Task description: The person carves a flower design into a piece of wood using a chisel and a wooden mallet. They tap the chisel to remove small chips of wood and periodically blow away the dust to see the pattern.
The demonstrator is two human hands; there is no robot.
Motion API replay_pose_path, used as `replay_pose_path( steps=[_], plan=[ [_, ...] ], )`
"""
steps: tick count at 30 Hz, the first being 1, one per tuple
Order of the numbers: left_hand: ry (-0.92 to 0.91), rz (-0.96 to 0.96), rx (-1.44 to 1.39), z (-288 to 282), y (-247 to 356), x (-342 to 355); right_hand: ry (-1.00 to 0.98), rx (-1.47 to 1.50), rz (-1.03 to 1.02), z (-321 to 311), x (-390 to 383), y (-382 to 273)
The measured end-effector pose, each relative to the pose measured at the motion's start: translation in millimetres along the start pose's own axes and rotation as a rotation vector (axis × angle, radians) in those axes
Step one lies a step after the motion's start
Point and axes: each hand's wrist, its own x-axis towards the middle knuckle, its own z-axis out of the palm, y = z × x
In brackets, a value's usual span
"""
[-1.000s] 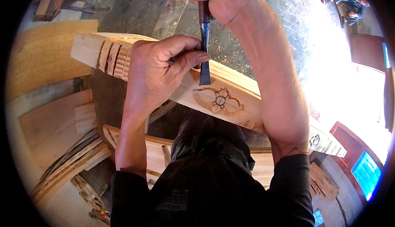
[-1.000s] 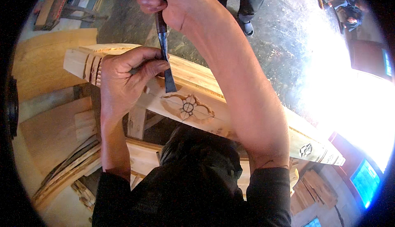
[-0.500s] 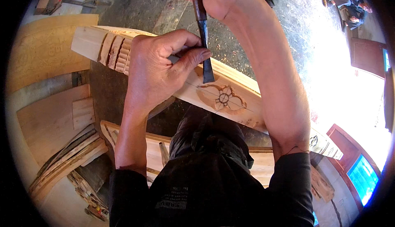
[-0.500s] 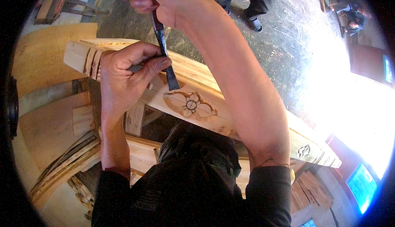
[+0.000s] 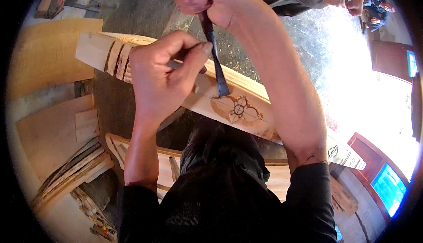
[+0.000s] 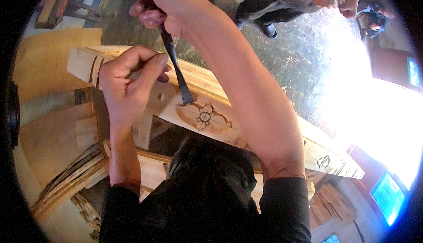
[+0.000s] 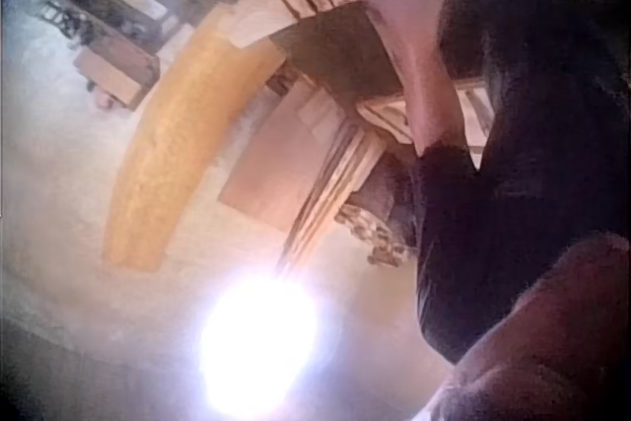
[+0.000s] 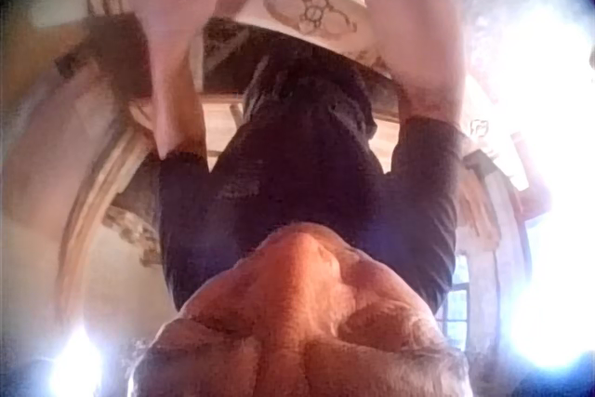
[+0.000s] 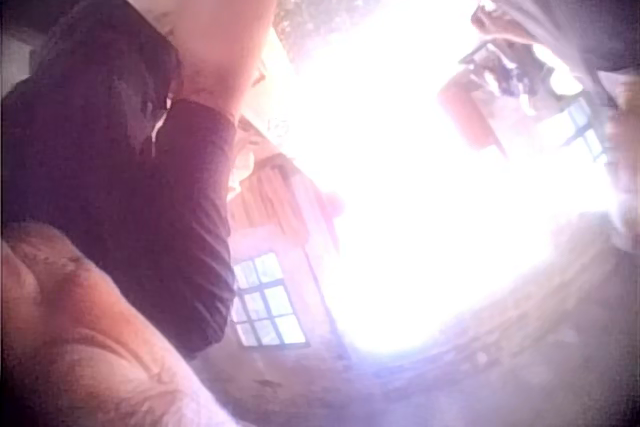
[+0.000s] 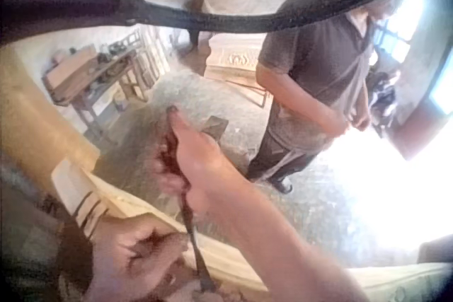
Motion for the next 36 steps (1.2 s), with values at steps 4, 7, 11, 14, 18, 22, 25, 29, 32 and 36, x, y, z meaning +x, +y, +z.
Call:
replay_pose_path(
  steps=[4, 7, 11, 14, 18, 22, 25, 29, 32, 36],
  plan=[
    [0.083, -0.014, -0.153, -2, -2, 1, -0.204, 0.361, 0.043, -41, 8, -18],
    [0.086, -0.03, -0.168, -3, 0, 3, 0.071, 0.199, -0.128, -31, -11, -20],
    [0.118, -0.038, -0.166, -3, 1, 2, 0.097, 0.16, -0.135, -23, -16, -17],
    [0.098, 0.002, -0.167, -3, -4, 1, 0.211, 0.129, -0.125, -13, -20, -16],
    [0.097, 0.005, -0.159, -4, -2, 2, 0.193, 0.055, -0.096, -7, -20, -11],
    [0.109, -0.007, -0.179, -5, -2, 3, 0.035, -0.024, -0.065, 4, -14, -8],
    [0.13, -0.046, -0.184, -6, 0, 2, -0.228, 0.086, 0.113, 2, -7, -12],
    [0.113, -0.003, -0.242, -7, -5, 2, -0.424, 0.218, 0.025, -8, -21, -25],
    [0.124, 0.016, -0.331, -9, -8, 2, -0.117, 0.068, -0.129, -22, -61, -43],
    [0.203, 0.033, -0.113, -8, -2, -5, 0.19, 0.203, -0.309, -69, -97, -42]
  ],
)
